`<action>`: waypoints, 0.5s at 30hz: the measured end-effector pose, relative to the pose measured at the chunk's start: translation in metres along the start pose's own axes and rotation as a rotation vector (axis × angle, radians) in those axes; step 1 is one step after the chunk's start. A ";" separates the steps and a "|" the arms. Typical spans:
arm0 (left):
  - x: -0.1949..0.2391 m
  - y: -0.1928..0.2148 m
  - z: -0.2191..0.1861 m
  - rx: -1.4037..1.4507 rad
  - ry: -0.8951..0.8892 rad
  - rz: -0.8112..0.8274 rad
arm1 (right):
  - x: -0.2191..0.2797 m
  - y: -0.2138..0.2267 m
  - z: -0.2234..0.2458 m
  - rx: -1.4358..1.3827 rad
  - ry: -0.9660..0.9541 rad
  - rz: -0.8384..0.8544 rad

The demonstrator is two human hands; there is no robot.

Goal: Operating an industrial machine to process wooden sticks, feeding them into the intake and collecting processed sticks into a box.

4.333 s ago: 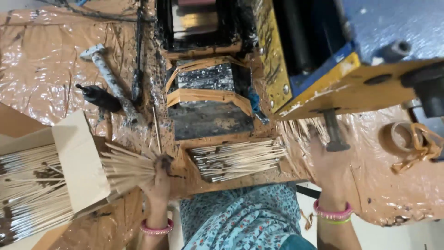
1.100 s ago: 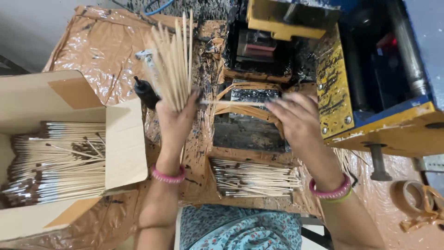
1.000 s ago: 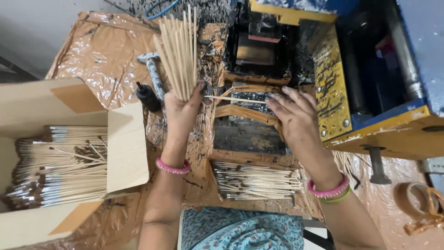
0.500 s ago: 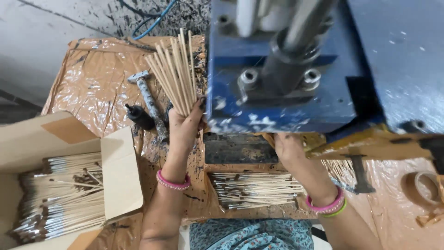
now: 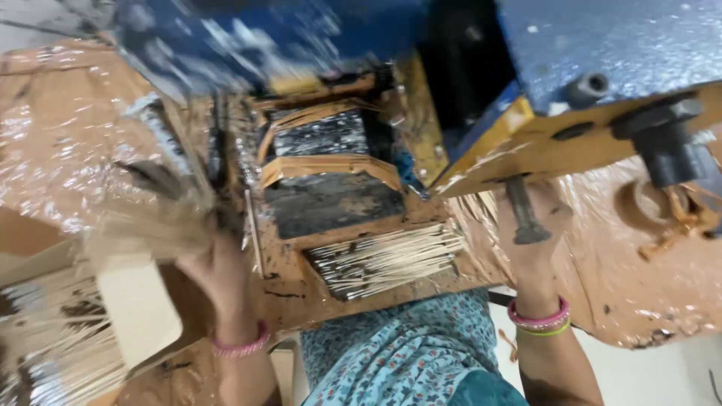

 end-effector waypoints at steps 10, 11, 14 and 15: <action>0.060 -0.014 0.021 -0.062 0.069 0.635 | -0.015 -0.026 0.044 -0.954 -0.462 -0.150; 0.058 -0.021 0.001 -0.167 0.120 0.714 | -0.032 -0.031 0.062 -1.185 -0.405 -0.006; 0.018 -0.038 -0.092 -0.243 0.201 0.621 | -0.058 -0.039 0.059 -1.246 -0.422 -0.039; 0.008 -0.032 -0.090 -0.244 0.189 0.589 | -0.081 -0.043 0.064 -1.264 -0.394 -0.023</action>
Point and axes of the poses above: each hand's wrist, its own x-axis away from the middle knuckle, its own y-axis out of the back of the hand, z = x × y, the point moved 5 cm from there along -x, towards the middle knuckle, and after that the axes turned 15 degrees about y, right-handed, at the moved point
